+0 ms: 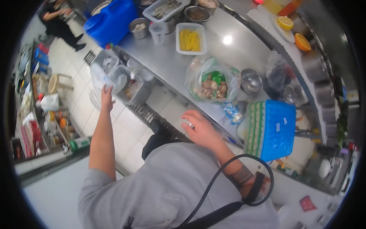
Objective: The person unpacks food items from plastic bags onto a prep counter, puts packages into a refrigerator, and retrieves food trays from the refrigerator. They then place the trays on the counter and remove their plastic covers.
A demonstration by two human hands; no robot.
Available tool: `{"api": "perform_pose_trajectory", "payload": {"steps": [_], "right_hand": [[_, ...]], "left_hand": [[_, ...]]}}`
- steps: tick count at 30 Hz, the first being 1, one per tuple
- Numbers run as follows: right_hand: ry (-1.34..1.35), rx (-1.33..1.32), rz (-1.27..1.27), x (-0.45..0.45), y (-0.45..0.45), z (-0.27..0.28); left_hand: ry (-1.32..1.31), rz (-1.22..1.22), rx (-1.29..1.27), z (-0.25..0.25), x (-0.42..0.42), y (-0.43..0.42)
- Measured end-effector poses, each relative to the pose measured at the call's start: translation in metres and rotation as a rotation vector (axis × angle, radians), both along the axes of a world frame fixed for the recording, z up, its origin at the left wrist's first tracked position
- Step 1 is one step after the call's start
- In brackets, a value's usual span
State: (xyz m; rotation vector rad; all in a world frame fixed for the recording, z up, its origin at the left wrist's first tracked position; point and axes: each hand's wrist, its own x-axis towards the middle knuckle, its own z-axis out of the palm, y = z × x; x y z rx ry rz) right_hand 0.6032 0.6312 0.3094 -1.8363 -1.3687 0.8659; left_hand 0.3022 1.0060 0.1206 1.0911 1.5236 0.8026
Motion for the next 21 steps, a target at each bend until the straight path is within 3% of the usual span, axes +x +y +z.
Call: {"api": "perform_pose_trajectory", "payload": {"steps": [2, 3, 5, 9, 11, 15, 17, 21], "right_hand": [[-0.007, -0.027, 0.008, -0.018, 0.020, -0.003], [-0.011, -0.040, -0.021, -0.023, 0.027, -0.005], [-0.064, -0.067, 0.033, -0.033, 0.038, -0.011], [-0.082, -0.151, 0.055, -0.038, 0.047, -0.021], [-0.094, -0.157, 0.041, -0.035, 0.043, -0.034], [-0.168, -0.215, 0.041, -0.024, 0.022, -0.048], [-0.164, -0.220, 0.035, -0.014, 0.006, -0.050], [-0.384, -0.359, -0.484, 0.037, -0.043, -0.061]], "left_hand": [[0.132, -0.160, -0.273, -0.004, -0.006, 0.017], [0.130, -0.191, -0.283, -0.024, -0.017, 0.028], [0.290, -0.576, -0.152, -0.092, -0.038, 0.053], [0.473, -0.766, -0.124, -0.164, -0.059, 0.044], [0.458, -0.754, -0.324, -0.191, -0.072, 0.024], [0.423, -0.772, -0.421, -0.191, -0.074, -0.044], [0.263, -0.763, -0.512, -0.183, -0.070, -0.080], [0.349, -0.785, -0.514, -0.142, -0.047, -0.138]]}}
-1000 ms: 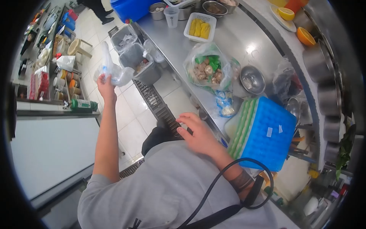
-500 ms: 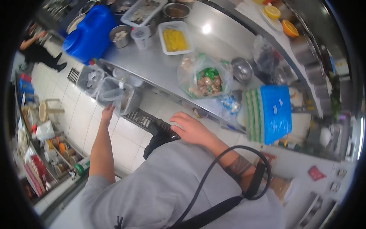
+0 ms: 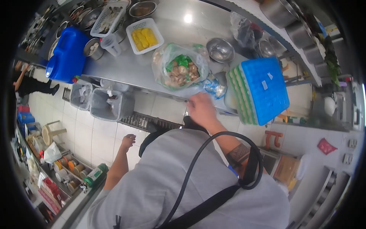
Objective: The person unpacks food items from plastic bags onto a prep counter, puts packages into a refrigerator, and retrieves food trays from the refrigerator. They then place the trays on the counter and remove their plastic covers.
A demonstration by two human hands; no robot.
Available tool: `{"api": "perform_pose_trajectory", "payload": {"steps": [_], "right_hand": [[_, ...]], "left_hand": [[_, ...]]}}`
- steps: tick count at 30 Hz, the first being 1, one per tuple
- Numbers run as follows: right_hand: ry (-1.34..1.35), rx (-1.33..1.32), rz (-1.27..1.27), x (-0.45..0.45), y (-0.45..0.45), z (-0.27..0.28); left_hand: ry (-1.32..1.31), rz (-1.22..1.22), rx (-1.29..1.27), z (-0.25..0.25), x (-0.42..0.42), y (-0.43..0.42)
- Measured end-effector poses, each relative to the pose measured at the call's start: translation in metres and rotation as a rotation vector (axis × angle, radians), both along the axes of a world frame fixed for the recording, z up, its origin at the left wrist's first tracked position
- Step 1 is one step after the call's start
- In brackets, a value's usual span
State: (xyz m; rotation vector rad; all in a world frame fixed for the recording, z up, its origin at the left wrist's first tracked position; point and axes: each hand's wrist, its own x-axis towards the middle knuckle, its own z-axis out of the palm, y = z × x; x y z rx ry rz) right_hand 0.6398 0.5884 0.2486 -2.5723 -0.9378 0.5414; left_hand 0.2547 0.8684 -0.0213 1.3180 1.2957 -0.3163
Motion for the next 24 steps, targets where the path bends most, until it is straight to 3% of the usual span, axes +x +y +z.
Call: {"api": "perform_pose_trajectory", "payload": {"steps": [1, 3, 7, 9, 15, 17, 20, 22, 23, 24], "right_hand": [[0.007, 0.009, 0.028, 0.019, -0.012, -0.006], [-0.383, 0.072, -0.087, 0.055, -0.031, -0.022], [-0.299, 0.005, -0.043, 0.095, -0.026, -0.053], [-0.298, -0.168, -0.125, 0.094, -0.023, -0.061], [-0.339, -0.147, -0.068, 0.101, -0.040, -0.086], [-0.332, -0.201, -0.018, 0.085, -0.042, -0.070], [-0.317, -0.030, 0.092, 0.044, -0.054, -0.073], [0.440, 0.312, 0.254, 0.004, -0.058, -0.075], [0.676, 0.274, 0.299, -0.027, -0.058, -0.075], [0.908, 0.216, 0.340, -0.066, -0.062, -0.070]], "left_hand": [[0.005, -0.011, 0.031, 0.005, 0.001, -0.012], [0.022, -0.020, 0.128, 0.002, 0.000, -0.036], [0.053, 0.221, 0.281, 0.037, 0.008, -0.104], [-0.065, 0.450, 0.346, 0.064, 0.015, -0.159], [0.050, 0.288, 0.249, 0.093, -0.004, -0.338], [0.046, 0.362, 0.237, 0.111, -0.008, -0.386], [-0.032, 0.518, 0.248, 0.125, -0.008, -0.441], [-0.163, 0.518, 0.316, 0.141, -0.007, -0.463], [-0.243, 0.553, 0.319, 0.181, -0.005, -0.467], [-0.405, 0.660, 0.266, 0.178, -0.009, -0.480]]}}
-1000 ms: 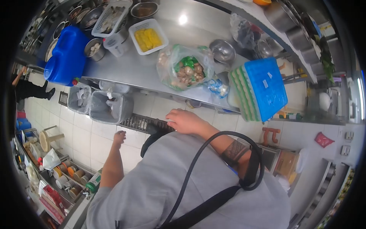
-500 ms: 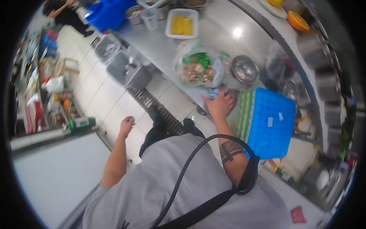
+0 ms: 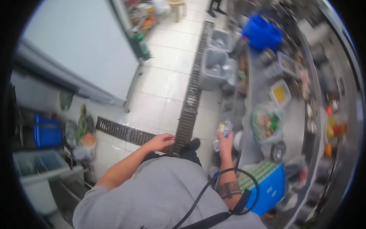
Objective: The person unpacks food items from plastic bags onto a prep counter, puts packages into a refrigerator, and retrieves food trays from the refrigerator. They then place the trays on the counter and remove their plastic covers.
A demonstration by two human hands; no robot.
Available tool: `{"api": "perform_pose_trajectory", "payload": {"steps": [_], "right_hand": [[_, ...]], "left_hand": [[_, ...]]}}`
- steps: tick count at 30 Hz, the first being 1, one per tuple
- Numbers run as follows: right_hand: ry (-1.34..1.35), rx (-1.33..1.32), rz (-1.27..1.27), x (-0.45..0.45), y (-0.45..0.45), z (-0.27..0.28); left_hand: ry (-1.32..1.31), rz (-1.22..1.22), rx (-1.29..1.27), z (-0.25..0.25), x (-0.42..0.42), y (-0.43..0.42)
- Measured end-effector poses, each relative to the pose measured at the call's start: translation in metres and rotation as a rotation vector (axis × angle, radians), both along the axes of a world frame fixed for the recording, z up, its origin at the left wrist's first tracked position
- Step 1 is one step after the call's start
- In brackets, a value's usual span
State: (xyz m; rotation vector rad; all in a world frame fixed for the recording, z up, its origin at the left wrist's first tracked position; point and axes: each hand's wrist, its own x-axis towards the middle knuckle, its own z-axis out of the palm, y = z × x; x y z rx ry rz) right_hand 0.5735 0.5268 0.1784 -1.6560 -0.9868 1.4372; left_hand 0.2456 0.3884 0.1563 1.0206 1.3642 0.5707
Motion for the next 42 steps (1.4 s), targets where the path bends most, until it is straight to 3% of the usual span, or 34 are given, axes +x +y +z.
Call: {"api": "perform_pose_trajectory", "payload": {"steps": [2, 5, 6, 8, 10, 12, 14, 17, 18, 19, 20, 22, 24, 28, 30, 34, 35, 39, 41, 42], "right_hand": [[0.023, -0.020, 0.299, -0.097, -0.015, 0.019], [-0.052, 0.012, 0.800, -0.260, -0.073, 0.058], [-0.062, 0.075, 0.978, -0.306, -0.094, 0.049], [-0.242, 0.527, 1.267, -0.394, -0.151, 0.073], [-0.062, 0.452, 1.377, -0.467, -0.197, 0.089], [0.096, 0.337, 1.453, -0.528, -0.235, 0.106], [0.470, 0.092, 1.422, -0.581, -0.258, 0.121], [0.424, 0.102, 1.561, -0.649, -0.288, 0.111], [0.416, 0.064, 1.609, -0.672, -0.297, 0.105], [0.462, -0.316, 1.608, -0.692, -0.301, 0.089], [0.456, -0.328, 1.625, -0.711, -0.305, 0.078], [0.504, -0.813, 1.546, -0.755, -0.319, 0.073], [0.523, -0.848, 1.581, -0.794, -0.330, 0.067], [0.395, -0.665, 1.780, -0.895, -0.361, 0.045], [0.223, -0.090, 2.024, -0.943, -0.381, 0.030], [0.181, 0.207, 2.044, -1.031, -0.421, 0.024], [0.303, 0.146, 1.958, -1.049, -0.431, 0.019], [0.219, -0.094, 1.950, -1.127, -0.448, 0.034], [0.423, -0.485, 1.735, -1.170, -0.448, 0.024], [0.487, -0.604, 1.646, -1.189, -0.450, 0.025]], "left_hand": [[-0.202, 0.114, 0.035, 0.040, -0.019, -0.023], [-0.499, 0.502, 0.102, 0.069, -0.079, -0.084], [-0.578, 0.642, 0.093, 0.081, -0.107, -0.109], [-0.669, 0.880, 0.154, 0.098, -0.170, -0.168], [-0.708, 1.043, 0.257, 0.070, -0.226, -0.230], [-0.731, 1.182, 0.377, 0.096, -0.274, -0.283], [-0.793, 1.268, 0.427, 0.111, -0.315, -0.320], [-1.163, 1.243, 0.582, 0.102, -0.363, -0.355], [-1.168, 1.261, 0.595, 0.100, -0.380, -0.363], [-1.154, 1.268, 0.598, 0.098, -0.396, -0.368], [-1.138, 1.275, 0.597, 0.094, -0.412, -0.374], [-1.075, 1.324, 0.580, 0.093, -0.449, -0.387], [-1.021, 1.376, 0.546, 0.098, -0.477, -0.398], [-0.966, 1.532, 0.347, 0.127, -0.554, -0.428], [-0.692, 1.613, 0.469, 0.113, -0.587, -0.436], [-0.545, 1.837, 0.284, 0.113, -0.648, -0.452], [-0.506, 1.870, 0.342, 0.109, -0.665, -0.454], [-0.381, 1.814, 0.260, 0.112, -0.742, -0.475], [-0.006, 1.640, 0.223, 0.113, -0.790, -0.487], [-0.009, 1.624, 0.233, 0.117, -0.813, -0.490]]}}
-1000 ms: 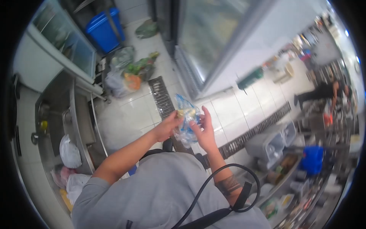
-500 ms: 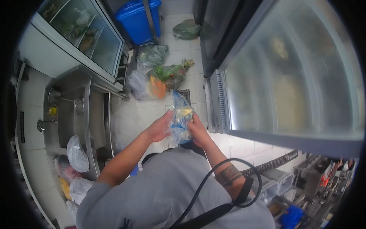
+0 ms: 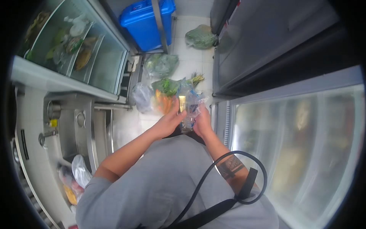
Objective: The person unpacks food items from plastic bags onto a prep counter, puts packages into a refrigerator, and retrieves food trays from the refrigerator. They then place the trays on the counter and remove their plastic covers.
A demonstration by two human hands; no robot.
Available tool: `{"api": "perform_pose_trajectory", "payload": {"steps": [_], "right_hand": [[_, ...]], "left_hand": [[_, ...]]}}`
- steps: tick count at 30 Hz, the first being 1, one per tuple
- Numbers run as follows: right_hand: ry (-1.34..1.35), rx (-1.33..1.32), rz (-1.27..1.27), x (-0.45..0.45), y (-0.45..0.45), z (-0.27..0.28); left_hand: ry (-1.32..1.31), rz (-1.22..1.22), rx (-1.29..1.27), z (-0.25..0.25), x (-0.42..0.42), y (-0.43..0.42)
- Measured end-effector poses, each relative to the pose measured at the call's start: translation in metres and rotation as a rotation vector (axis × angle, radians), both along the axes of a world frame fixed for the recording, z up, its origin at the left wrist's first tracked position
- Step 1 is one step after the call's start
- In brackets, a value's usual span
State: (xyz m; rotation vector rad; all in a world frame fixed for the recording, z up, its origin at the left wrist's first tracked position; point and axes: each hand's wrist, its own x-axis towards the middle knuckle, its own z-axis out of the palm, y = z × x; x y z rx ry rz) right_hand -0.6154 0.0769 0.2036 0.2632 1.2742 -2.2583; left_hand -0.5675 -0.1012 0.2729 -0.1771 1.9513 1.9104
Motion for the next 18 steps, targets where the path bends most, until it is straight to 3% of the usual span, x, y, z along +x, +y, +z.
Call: {"api": "perform_pose_trajectory", "payload": {"steps": [3, 4, 6, 11, 15, 18], "right_hand": [[-0.031, -0.212, -0.086, -0.057, 0.004, 0.055], [-0.019, -0.213, -0.097, -0.078, 0.010, 0.056], [-0.050, -0.236, -0.068, -0.119, 0.016, 0.064], [0.000, -0.250, -0.046, -0.223, 0.031, 0.069], [-0.031, -0.285, -0.040, -0.294, 0.041, 0.052], [-0.046, -0.268, 0.009, -0.336, 0.049, 0.044]], "left_hand": [[0.138, -0.244, -0.254, 0.031, -0.061, 0.005], [0.150, -0.254, -0.255, 0.048, -0.082, 0.008], [0.205, -0.511, -0.443, 0.078, -0.124, 0.009], [0.417, -0.515, -0.436, 0.083, -0.228, 0.011], [0.244, -0.338, -0.270, 0.096, -0.302, 0.003], [0.335, -0.259, -0.386, 0.116, -0.353, -0.017]]}}
